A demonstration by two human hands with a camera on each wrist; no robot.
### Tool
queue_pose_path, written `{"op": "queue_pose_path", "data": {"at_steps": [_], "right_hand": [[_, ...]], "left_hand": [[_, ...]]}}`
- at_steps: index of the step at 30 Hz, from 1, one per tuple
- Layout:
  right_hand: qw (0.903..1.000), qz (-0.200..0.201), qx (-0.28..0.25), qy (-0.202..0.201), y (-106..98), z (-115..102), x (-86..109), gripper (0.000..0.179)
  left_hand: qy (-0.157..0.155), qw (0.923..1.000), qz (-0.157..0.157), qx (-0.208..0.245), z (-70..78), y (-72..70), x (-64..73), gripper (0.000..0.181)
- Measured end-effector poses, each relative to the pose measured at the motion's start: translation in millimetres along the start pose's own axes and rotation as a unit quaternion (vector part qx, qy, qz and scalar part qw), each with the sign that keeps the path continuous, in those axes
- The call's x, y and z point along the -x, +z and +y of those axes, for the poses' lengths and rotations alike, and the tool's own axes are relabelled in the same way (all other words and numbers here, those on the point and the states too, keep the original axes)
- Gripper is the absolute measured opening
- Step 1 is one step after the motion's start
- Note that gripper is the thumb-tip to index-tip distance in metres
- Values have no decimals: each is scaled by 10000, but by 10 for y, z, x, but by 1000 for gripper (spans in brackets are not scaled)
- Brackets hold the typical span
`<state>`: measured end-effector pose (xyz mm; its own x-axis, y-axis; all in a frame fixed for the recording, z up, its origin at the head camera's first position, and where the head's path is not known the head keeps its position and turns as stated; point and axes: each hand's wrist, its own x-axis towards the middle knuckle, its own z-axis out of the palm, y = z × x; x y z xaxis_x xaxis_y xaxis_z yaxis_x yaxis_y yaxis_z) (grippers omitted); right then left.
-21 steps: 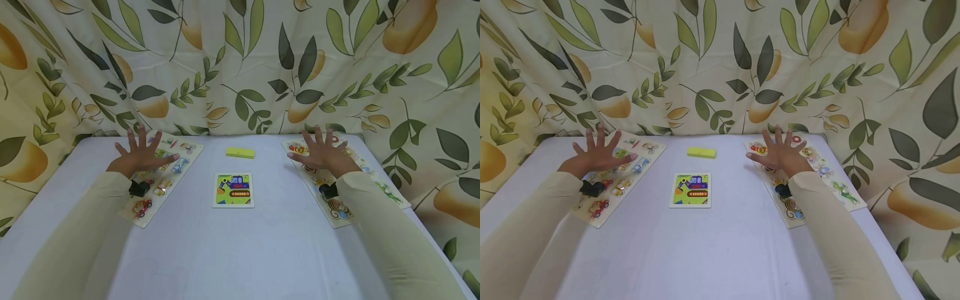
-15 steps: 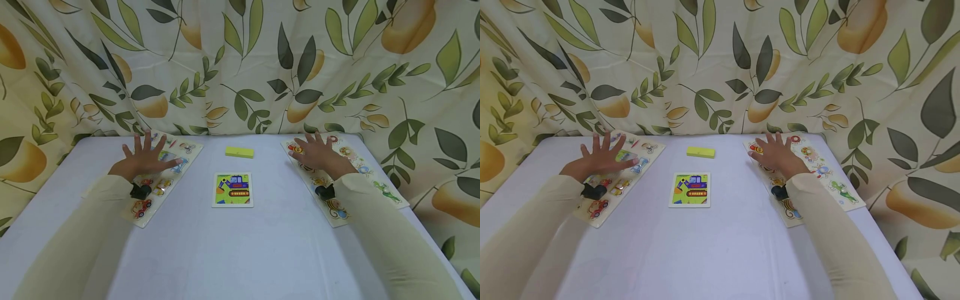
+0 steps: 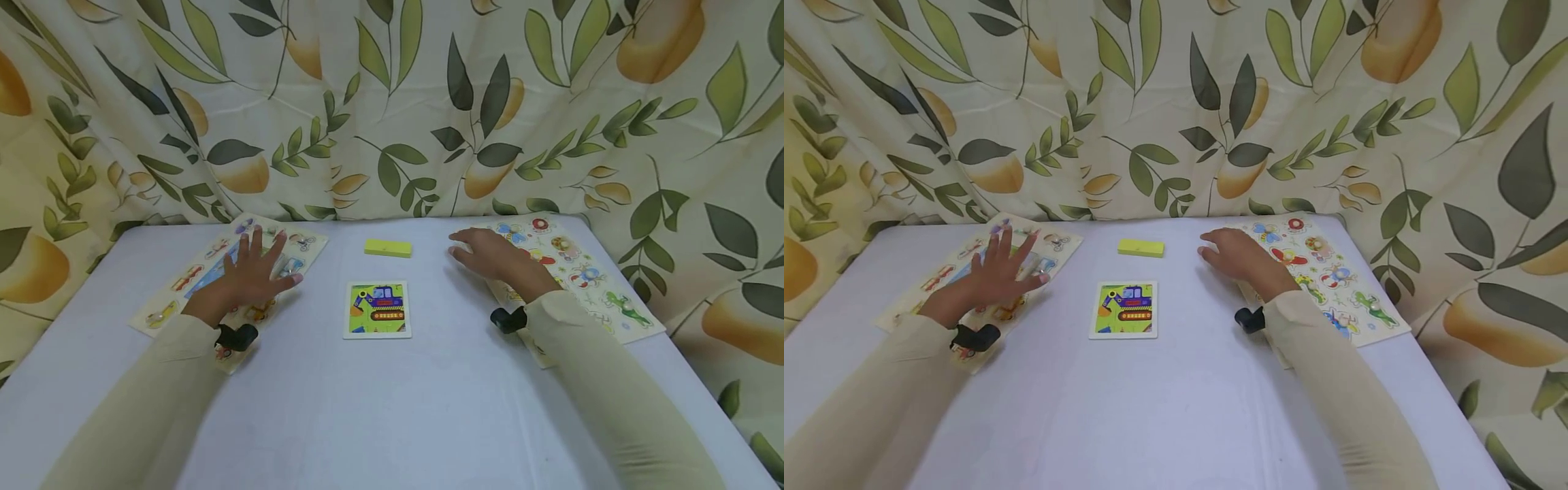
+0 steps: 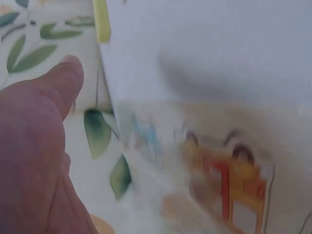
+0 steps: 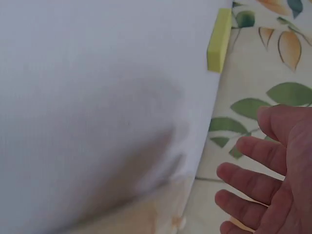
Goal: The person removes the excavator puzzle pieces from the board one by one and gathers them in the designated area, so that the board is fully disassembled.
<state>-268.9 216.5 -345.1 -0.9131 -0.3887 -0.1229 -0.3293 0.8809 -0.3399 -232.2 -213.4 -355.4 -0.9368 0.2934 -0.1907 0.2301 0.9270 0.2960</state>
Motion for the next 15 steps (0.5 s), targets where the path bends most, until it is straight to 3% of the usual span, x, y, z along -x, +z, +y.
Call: {"op": "queue_pose_path", "data": {"at_steps": [4, 9, 15], "right_hand": [[9993, 57, -383, 0, 88, -151, -31, 44], [9973, -72, -732, -7, 200, -310, -61, 44], [9951, -12, -939, -314, 255, -458, -86, 43]], "left_hand": [[231, 9997, 21, -66, 117, 83, 21, 95], [434, 9988, -216, 63, 343, 183, 65, 95], [601, 9962, -541, 337, 542, 278, 113, 88]]}}
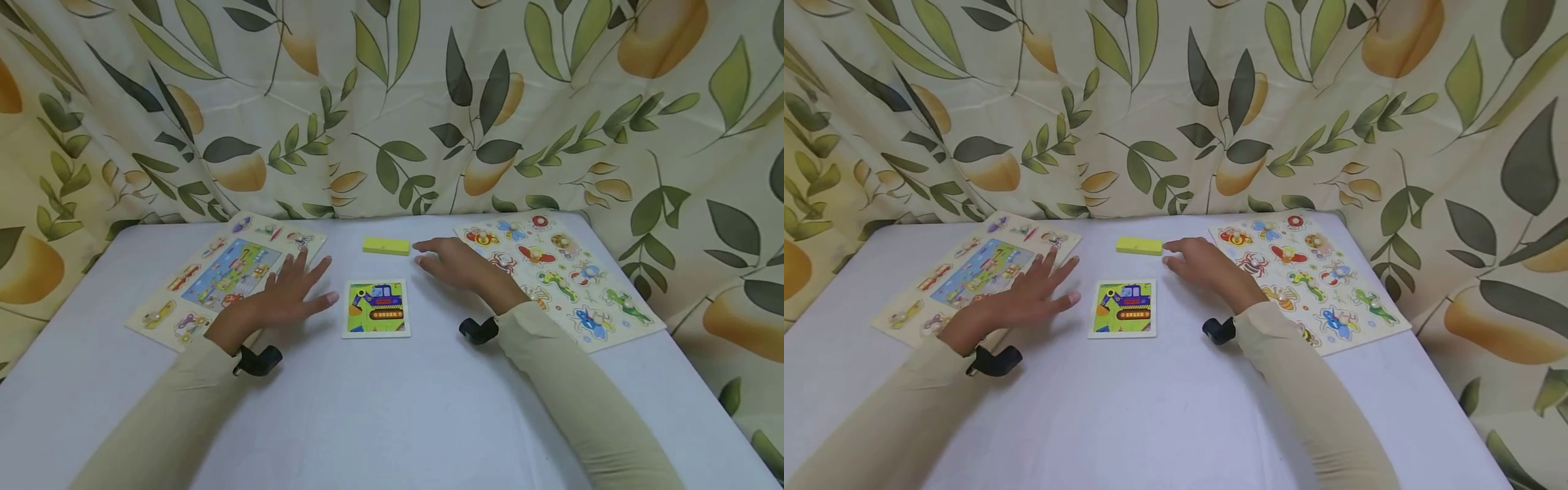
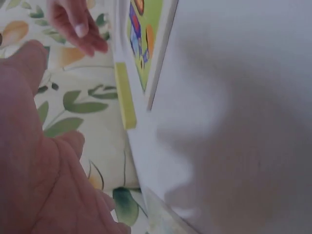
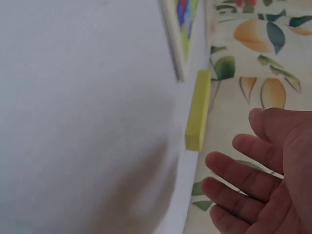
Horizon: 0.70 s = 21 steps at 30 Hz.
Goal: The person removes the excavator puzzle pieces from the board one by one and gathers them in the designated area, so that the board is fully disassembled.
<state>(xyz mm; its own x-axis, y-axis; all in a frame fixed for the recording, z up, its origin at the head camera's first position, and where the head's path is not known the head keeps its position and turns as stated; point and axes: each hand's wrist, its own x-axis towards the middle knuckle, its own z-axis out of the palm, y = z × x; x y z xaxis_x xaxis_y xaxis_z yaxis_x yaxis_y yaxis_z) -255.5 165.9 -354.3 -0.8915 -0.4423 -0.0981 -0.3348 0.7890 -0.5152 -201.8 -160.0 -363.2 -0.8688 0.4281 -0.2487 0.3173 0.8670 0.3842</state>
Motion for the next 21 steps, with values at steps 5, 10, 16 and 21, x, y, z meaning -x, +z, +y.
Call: {"op": "queue_pose_path", "data": {"at_steps": [5, 10, 16, 21], "right_hand": [[9998, 25, -161, -139, 59, -118, -45, 41], [9992, -137, -214, -301, 133, -230, -91, 34], [9954, -449, -268, -807, 164, -342, -101, 30], [9919, -556, -276, -1113, 192, -405, -138, 29]], "left_hand": [[220, 9993, -298, 98, 119, 85, 14, 80], [403, 9976, -555, -27, 231, 136, 7, 77], [621, 9943, -809, -324, 314, 183, 18, 85], [707, 9925, -925, -369, 370, 224, 27, 87]]}}
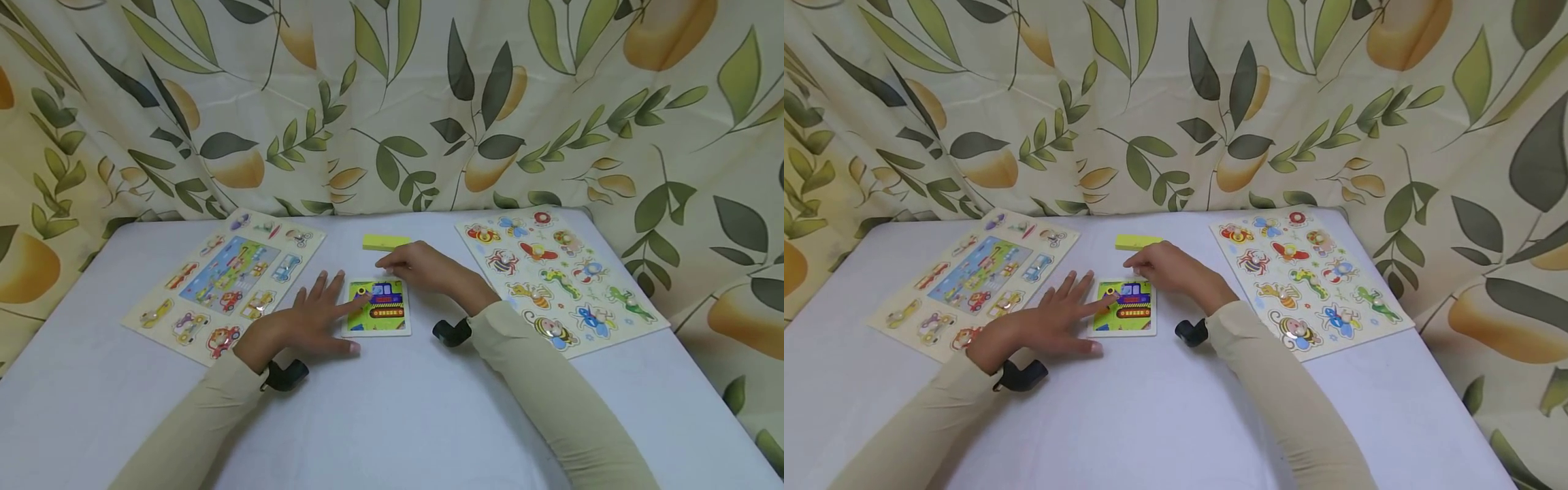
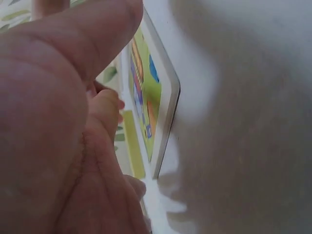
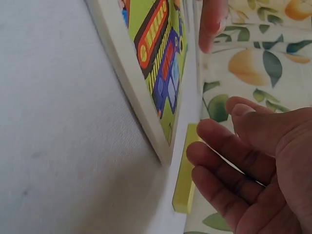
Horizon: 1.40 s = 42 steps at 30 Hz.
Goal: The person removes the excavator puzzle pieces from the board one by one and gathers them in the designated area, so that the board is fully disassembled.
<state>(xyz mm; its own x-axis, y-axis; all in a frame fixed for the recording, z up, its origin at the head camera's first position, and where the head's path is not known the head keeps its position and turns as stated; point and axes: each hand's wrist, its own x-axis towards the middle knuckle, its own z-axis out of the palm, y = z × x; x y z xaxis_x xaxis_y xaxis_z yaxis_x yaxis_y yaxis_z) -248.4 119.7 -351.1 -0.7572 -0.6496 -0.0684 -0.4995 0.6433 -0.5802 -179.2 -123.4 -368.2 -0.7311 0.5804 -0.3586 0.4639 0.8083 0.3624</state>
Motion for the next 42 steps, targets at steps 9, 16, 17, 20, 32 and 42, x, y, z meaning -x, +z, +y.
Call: {"op": "queue_pose_path", "data": {"at_steps": [9, 16, 17, 20, 32, 42], "right_hand": [[9997, -67, -22, -240, 54, -62, -125, 26], [9993, -251, 155, -211, 92, -113, -221, 27], [9992, -297, 198, -200, 102, -118, -235, 27], [9986, -421, 261, -168, 131, -137, -266, 27], [9962, -658, 535, -172, 215, -145, -350, 25], [9936, -874, 713, 20, 226, -217, -402, 26]], "left_hand": [[-91, 9993, -333, -150, 73, 27, -55, 91], [-283, 9986, -388, -238, 93, 38, -77, 89], [-293, 9985, -389, -239, 92, 40, -77, 89], [-302, 9984, -405, -242, 87, 46, -78, 88], [-343, 9986, -364, -189, 82, 116, -103, 88], [-233, 9990, -381, -77, 39, 90, -90, 83]]}}
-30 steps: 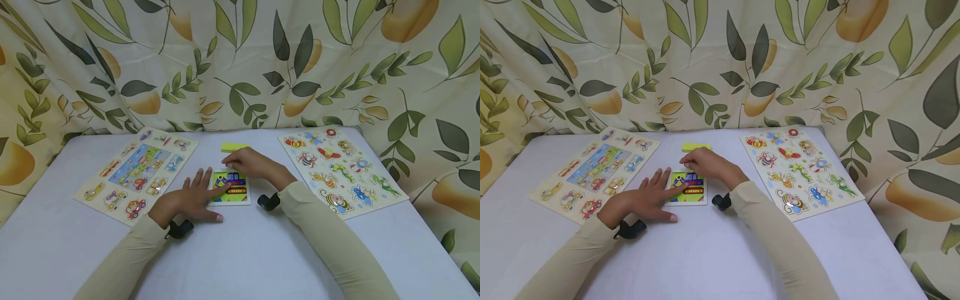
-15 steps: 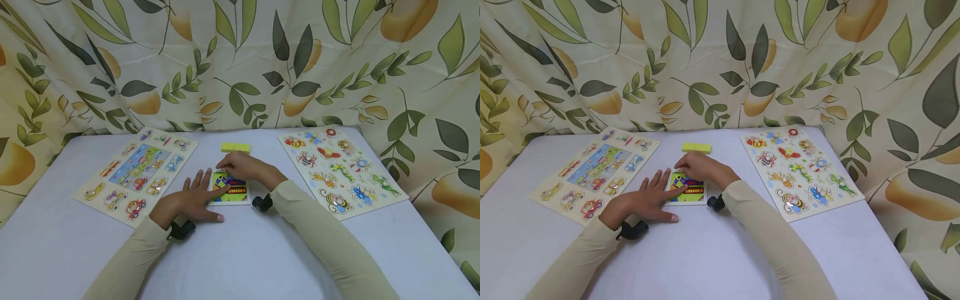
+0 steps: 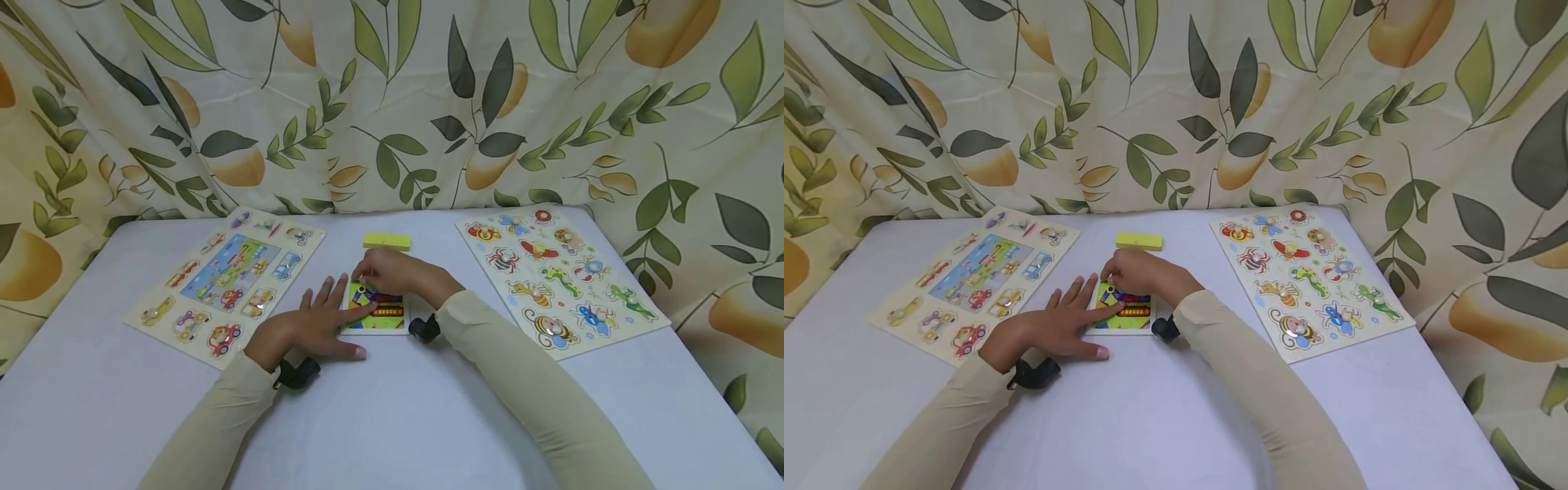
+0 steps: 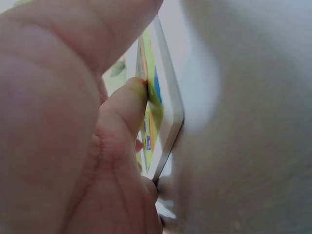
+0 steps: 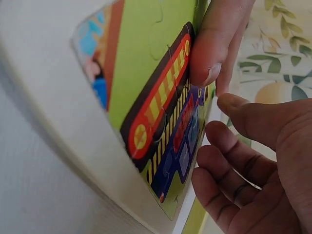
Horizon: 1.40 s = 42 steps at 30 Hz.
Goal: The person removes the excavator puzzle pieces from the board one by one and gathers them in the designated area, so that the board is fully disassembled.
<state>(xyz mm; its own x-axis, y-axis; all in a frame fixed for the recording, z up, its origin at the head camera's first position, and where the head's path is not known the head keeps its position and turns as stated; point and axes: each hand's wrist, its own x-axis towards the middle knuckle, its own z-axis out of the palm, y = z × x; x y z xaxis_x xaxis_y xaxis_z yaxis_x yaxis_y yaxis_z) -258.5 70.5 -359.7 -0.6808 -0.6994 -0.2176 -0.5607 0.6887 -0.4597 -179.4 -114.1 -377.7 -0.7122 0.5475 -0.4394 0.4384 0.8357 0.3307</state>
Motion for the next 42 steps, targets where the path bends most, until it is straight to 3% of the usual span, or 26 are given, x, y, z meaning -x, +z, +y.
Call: {"op": "queue_pose_path", "data": {"at_steps": [12, 22, 30, 42], "right_hand": [[9978, 145, 650, 9, 40, -43, -39, 25], [9974, 157, 706, 2, 47, -72, -29, 28], [9939, 93, 1087, 150, 51, -108, -3, 30], [9862, 189, 1634, -196, 45, -113, 34, 32]], "left_hand": [[18, 9999, 24, 142, 17, -1, 24, 82], [73, 9998, 8, 160, 22, 3, 57, 82], [129, 9997, -26, 195, 15, 0, 53, 83], [74, 9999, -50, 121, 13, 3, 52, 83]]}}
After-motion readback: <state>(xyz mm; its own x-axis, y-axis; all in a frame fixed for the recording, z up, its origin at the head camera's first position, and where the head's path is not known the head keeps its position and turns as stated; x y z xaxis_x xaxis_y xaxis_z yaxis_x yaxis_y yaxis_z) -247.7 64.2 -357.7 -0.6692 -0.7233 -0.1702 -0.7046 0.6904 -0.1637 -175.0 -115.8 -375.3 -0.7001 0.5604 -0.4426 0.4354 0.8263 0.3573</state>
